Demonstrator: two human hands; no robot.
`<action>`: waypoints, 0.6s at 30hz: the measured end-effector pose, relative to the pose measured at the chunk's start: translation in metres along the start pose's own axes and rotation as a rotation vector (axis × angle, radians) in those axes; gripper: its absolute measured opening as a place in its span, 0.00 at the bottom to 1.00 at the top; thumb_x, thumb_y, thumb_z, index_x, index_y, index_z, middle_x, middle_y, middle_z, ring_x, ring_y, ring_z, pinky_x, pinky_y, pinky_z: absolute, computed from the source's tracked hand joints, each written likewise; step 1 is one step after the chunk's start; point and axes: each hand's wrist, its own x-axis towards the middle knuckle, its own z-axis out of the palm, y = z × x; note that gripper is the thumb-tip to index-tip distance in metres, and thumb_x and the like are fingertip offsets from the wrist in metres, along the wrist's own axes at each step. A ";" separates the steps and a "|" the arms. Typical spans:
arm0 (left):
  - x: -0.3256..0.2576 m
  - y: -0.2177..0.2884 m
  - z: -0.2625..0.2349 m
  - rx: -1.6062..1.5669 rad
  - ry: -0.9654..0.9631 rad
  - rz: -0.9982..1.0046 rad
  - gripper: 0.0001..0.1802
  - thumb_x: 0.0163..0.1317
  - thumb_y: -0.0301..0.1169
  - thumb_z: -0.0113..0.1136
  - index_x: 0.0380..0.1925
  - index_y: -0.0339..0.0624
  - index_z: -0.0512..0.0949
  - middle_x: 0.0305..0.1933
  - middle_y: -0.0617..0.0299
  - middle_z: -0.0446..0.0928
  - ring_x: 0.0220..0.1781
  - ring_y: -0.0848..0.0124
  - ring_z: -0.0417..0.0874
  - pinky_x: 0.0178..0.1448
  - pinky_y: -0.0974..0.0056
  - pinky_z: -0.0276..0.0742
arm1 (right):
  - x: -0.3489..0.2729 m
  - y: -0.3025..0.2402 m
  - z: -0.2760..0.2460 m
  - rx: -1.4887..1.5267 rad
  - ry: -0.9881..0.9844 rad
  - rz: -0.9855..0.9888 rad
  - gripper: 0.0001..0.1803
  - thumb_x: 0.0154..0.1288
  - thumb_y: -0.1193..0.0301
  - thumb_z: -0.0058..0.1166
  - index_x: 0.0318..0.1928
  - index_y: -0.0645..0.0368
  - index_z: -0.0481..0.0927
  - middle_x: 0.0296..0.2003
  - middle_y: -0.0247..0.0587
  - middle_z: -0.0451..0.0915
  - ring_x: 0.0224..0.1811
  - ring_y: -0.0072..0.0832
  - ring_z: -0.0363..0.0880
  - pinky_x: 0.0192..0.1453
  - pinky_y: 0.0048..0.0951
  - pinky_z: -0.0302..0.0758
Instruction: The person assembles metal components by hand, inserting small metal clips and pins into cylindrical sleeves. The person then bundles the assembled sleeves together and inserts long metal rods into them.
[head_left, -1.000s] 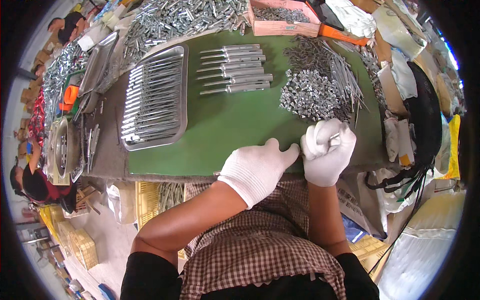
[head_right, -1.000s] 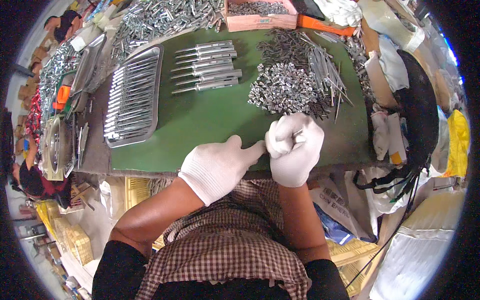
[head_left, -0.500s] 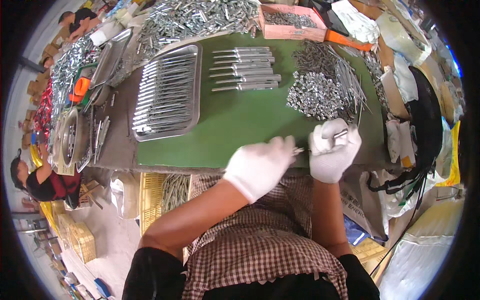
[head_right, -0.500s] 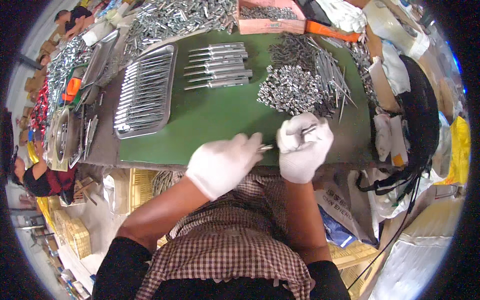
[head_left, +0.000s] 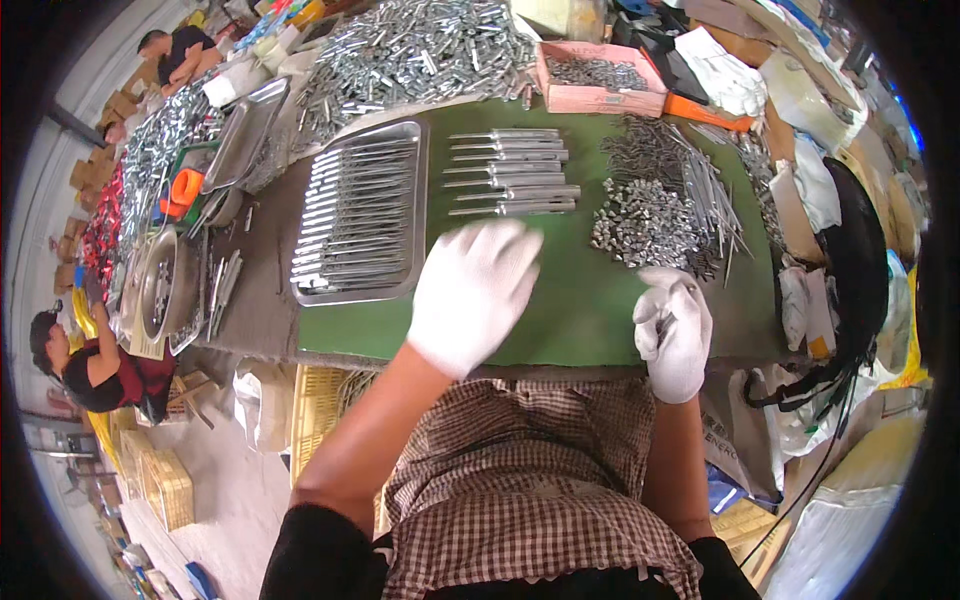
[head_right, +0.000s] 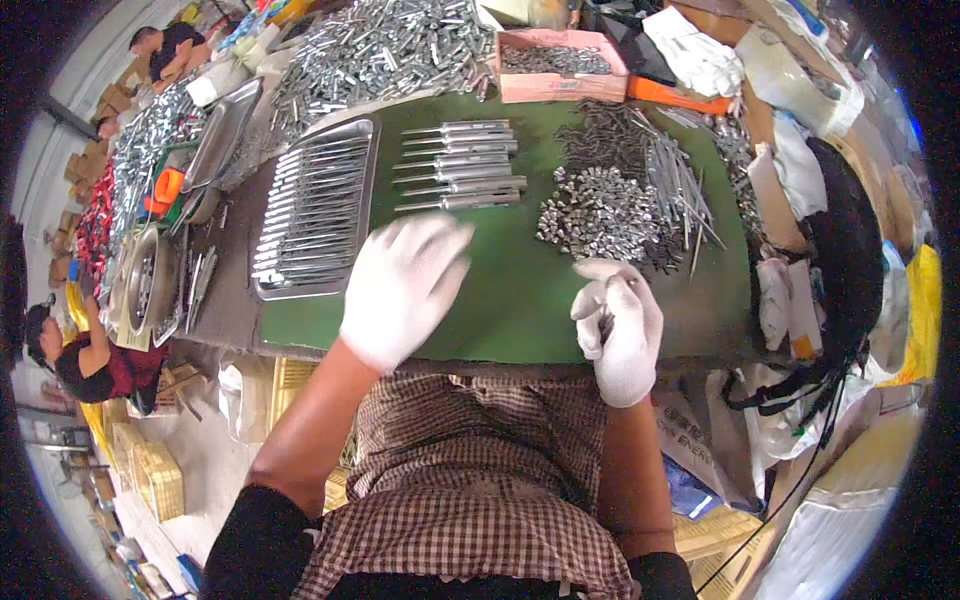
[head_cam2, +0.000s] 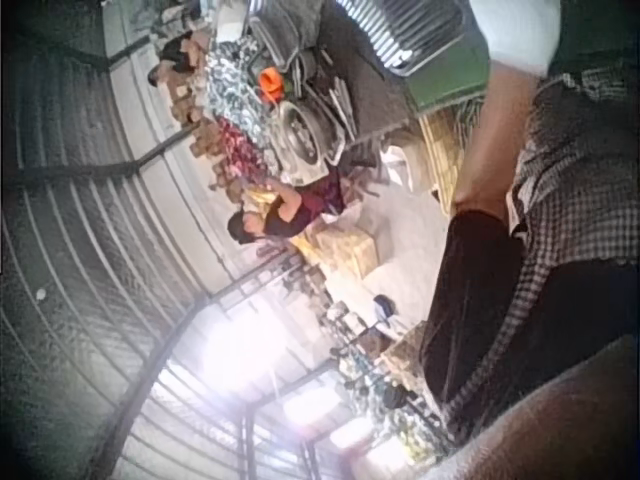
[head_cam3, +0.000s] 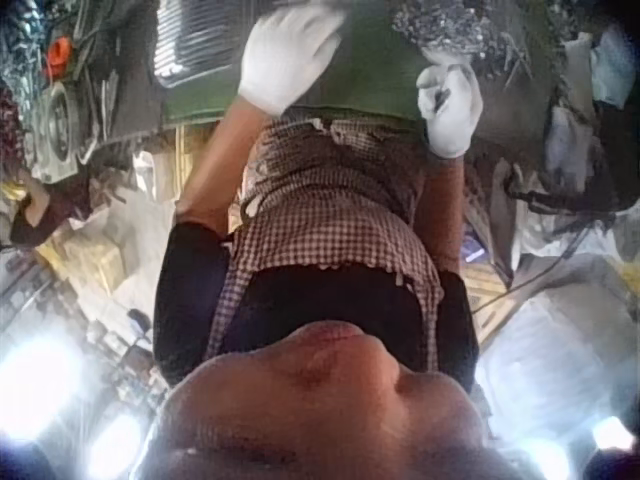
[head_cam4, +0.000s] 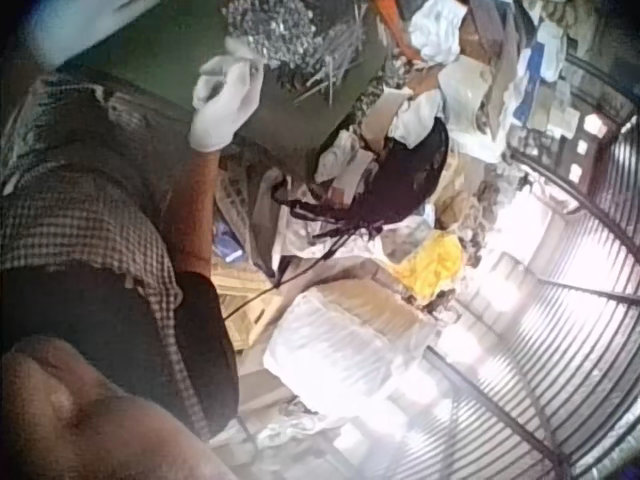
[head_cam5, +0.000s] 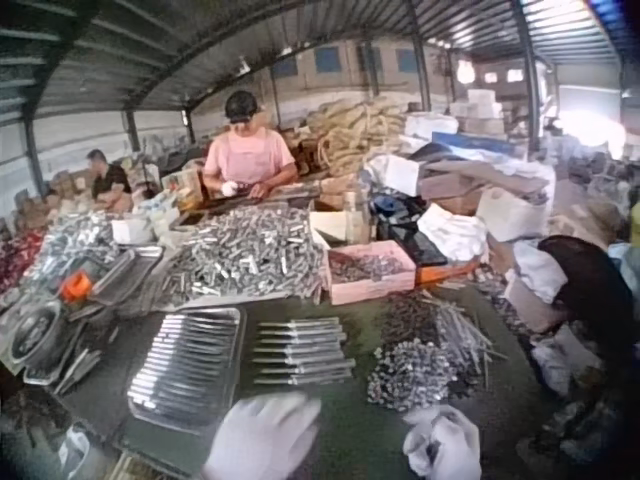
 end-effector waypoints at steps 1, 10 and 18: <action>0.018 -0.009 0.019 0.031 -0.057 -0.038 0.16 0.55 0.33 0.63 0.44 0.43 0.78 0.46 0.56 0.76 0.46 0.55 0.79 0.47 0.54 0.75 | -0.002 -0.002 0.001 -0.073 0.001 0.005 0.21 0.76 0.61 0.38 0.50 0.67 0.75 0.23 0.36 0.75 0.13 0.14 0.59 0.17 0.18 0.56; 0.027 -0.025 0.055 0.007 -0.171 -0.019 0.09 0.57 0.32 0.62 0.35 0.42 0.75 0.38 0.55 0.76 0.41 0.53 0.78 0.44 0.52 0.75 | -0.022 -0.006 0.005 -0.212 -0.058 0.003 0.16 0.72 0.69 0.43 0.50 0.67 0.77 0.28 0.31 0.75 0.23 0.12 0.61 0.27 0.16 0.60; 0.024 0.040 -0.011 -0.132 -0.518 0.138 0.17 0.54 0.30 0.65 0.45 0.48 0.76 0.34 0.57 0.76 0.35 0.59 0.81 0.37 0.58 0.78 | -0.017 -0.021 0.019 -0.308 -0.032 0.279 0.21 0.77 0.60 0.42 0.55 0.65 0.76 0.33 0.33 0.80 0.18 0.11 0.64 0.23 0.16 0.62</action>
